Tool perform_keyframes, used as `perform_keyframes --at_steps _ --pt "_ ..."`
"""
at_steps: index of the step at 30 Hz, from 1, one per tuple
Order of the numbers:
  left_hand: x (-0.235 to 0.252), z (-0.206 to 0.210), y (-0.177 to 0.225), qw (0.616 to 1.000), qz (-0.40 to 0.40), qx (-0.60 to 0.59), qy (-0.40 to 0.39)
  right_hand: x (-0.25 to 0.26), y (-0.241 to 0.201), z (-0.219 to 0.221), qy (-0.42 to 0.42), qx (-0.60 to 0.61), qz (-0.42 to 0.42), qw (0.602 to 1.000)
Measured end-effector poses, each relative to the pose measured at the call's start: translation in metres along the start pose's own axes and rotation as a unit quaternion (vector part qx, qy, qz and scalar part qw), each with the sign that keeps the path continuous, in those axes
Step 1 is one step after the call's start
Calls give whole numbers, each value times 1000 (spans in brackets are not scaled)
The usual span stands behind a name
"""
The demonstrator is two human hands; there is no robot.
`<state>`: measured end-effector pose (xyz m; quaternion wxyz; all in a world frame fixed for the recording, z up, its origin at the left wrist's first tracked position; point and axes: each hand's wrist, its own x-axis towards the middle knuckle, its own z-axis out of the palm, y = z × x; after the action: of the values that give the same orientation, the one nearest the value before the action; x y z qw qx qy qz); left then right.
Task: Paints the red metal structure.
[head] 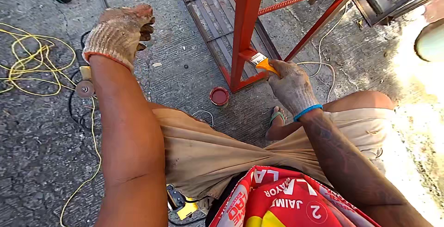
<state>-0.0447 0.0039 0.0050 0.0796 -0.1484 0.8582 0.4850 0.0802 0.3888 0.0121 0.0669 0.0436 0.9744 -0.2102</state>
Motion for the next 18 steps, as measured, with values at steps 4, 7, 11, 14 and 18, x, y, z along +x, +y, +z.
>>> perform_keyframes --at_steps 4,7,11,14,18 --pt "-11 2 1 999 14 31 8 -25 0 3 129 76 -53 987" --pt "-4 4 -9 998 -4 60 -9 -2 7 63 103 74 -37 991" --pt "6 2 -19 999 -50 16 16 28 42 157 -62 -25 2 998" --pt "1 2 -13 998 -55 5 35 33 61 178 -170 -61 53 982" --pt "-3 3 -17 997 -52 37 32 35 38 135 -176 -68 36 981"
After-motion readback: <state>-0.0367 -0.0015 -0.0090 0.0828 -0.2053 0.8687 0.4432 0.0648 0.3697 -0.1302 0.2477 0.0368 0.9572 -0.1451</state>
